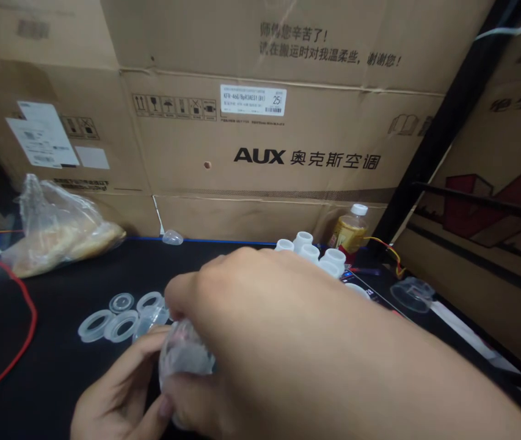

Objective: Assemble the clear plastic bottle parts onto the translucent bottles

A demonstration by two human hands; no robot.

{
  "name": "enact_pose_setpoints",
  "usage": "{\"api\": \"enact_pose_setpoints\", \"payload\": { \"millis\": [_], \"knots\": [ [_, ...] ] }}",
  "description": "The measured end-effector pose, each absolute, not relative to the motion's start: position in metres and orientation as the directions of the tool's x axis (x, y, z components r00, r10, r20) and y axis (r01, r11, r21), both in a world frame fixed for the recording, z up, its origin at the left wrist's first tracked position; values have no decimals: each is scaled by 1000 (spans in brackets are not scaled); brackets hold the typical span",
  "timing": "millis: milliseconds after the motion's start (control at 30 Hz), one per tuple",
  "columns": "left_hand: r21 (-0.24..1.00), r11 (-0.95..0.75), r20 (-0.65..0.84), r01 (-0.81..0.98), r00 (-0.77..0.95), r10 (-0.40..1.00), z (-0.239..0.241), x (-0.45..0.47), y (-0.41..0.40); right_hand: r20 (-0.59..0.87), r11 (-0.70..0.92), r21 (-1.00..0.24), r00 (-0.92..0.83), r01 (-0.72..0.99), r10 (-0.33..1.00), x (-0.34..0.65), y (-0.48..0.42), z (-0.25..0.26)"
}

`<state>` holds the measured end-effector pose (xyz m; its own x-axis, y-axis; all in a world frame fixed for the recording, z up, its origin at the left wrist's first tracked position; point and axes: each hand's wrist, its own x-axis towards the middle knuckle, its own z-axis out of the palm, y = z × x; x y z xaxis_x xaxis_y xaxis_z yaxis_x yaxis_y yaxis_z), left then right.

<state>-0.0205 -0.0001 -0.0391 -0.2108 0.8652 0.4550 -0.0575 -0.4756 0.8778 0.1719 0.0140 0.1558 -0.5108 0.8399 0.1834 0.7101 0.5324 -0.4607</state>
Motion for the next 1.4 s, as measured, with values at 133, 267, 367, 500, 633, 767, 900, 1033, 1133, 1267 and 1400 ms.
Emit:
{"api": "enact_pose_setpoints", "payload": {
  "millis": [133,267,367,500,633,767,900,1033,1133,1267,1400],
  "knots": [
    [854,-516,495,-70,-197,846,-36,-22,4,161,565,-363,-548,741,821,168,23,141],
    [863,-495,470,-99,-201,860,-33,-20,5,95,565,-351,-572,747,815,169,23,140],
    [874,-473,447,-112,-198,872,-33,-19,4,45,541,-337,-560,771,827,165,23,140],
    [863,-495,483,-97,-125,867,-34,-27,7,27,518,-325,-540,791,841,160,24,140],
    [837,-547,547,-24,-3,837,-37,-36,12,44,541,-332,-560,773,828,162,28,140],
    [857,-512,508,-59,-70,858,-39,-32,11,42,555,-340,-577,759,816,163,32,139],
    [869,-487,474,-94,-128,871,-40,-28,9,95,578,-290,-578,762,810,161,35,137],
    [868,-494,491,-46,-67,869,-40,-31,10,79,599,-282,-604,750,793,159,36,137],
    [879,-473,463,-56,-129,877,-39,-28,8,83,631,-292,-639,718,765,158,37,135],
    [896,-429,402,-116,-204,893,-36,-20,3,65,616,-288,-627,733,776,155,38,133],
    [899,-427,400,-97,-217,891,-36,-17,2,61,628,-259,-636,734,769,152,36,131]
  ]
}}
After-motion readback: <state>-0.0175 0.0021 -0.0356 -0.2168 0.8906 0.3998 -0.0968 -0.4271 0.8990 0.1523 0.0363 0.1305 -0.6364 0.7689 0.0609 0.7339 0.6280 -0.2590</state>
